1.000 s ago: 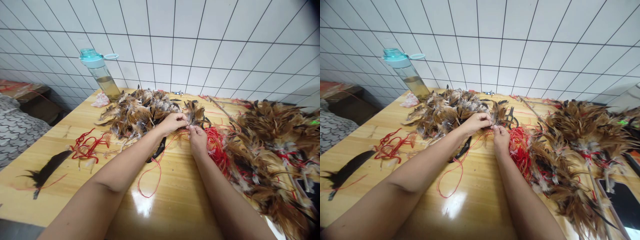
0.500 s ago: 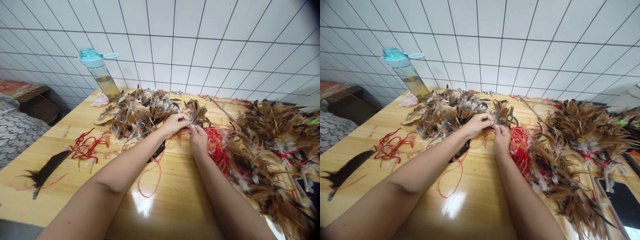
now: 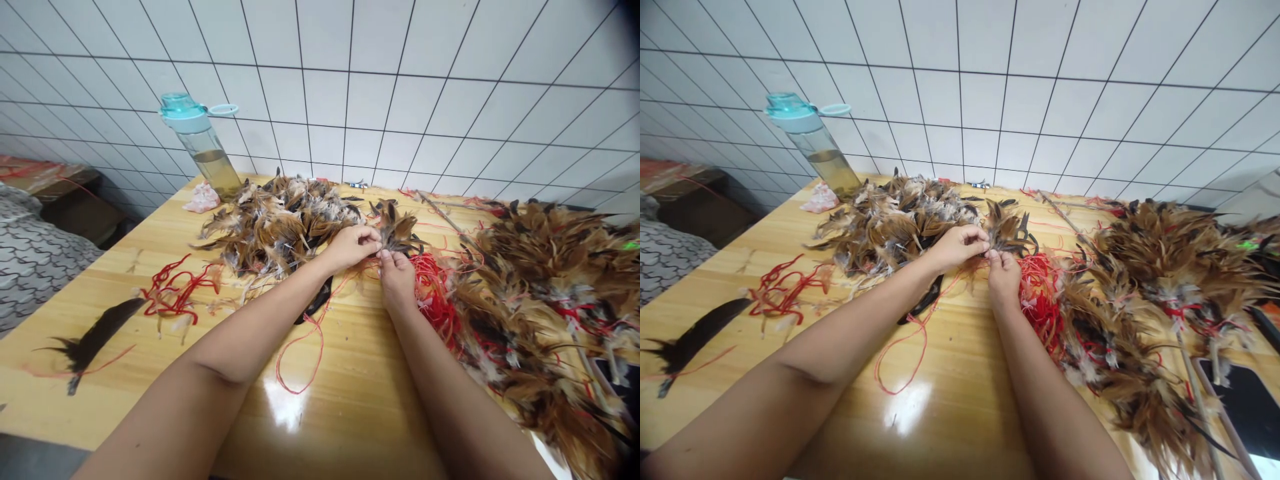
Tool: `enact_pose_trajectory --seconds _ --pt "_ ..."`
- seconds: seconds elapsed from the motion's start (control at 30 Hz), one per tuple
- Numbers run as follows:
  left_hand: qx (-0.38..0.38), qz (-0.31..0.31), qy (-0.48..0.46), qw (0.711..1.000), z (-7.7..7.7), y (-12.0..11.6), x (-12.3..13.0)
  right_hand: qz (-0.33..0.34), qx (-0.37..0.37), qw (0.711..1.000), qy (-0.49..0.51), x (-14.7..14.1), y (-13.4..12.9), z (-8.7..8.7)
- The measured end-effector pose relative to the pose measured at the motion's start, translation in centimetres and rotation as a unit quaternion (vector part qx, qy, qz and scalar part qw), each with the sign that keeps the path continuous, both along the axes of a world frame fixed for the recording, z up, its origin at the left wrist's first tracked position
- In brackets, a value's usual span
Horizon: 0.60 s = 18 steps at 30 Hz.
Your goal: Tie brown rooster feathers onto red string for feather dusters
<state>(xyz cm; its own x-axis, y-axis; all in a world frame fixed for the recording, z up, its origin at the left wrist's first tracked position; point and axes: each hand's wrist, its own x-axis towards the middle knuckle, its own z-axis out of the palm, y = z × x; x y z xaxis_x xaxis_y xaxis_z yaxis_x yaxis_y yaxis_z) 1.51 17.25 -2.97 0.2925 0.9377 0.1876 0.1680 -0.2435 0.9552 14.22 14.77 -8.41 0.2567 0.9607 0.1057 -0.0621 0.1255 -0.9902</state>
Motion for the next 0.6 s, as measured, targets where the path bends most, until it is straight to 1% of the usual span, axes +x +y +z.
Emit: enact_pose_trajectory --seconds 0.07,0.17,0.27,0.4,0.5,0.57,0.6 --pt "-0.053 -0.016 -0.059 0.997 0.01 0.11 -0.23 0.005 0.001 1.0 -0.016 -0.07 -0.05 -0.12" --pt "-0.078 -0.016 -0.099 0.992 0.06 0.2 -0.38 0.021 0.0 0.999 -0.038 -0.16 -0.11 -0.28" --pt "-0.091 -0.019 -0.098 0.991 0.26 0.13 -0.37 0.033 -0.003 0.998 -0.052 -0.2 -0.09 -0.42" --pt "-0.105 -0.029 -0.086 0.99 0.59 -0.08 -0.38 0.046 -0.007 0.998 -0.046 -0.28 -0.05 -0.29" --pt "-0.1 -0.035 -0.078 0.991 0.67 -0.02 -0.51 0.053 -0.005 0.998 -0.037 -0.33 -0.14 0.01" --pt "-0.086 -0.038 -0.082 0.992 0.59 0.22 -0.69 0.041 -0.002 0.999 -0.028 -0.29 -0.21 0.19" --pt "-0.073 -0.03 -0.082 0.994 0.51 0.39 -0.81 0.037 0.001 0.999 -0.028 -0.23 -0.24 0.26"
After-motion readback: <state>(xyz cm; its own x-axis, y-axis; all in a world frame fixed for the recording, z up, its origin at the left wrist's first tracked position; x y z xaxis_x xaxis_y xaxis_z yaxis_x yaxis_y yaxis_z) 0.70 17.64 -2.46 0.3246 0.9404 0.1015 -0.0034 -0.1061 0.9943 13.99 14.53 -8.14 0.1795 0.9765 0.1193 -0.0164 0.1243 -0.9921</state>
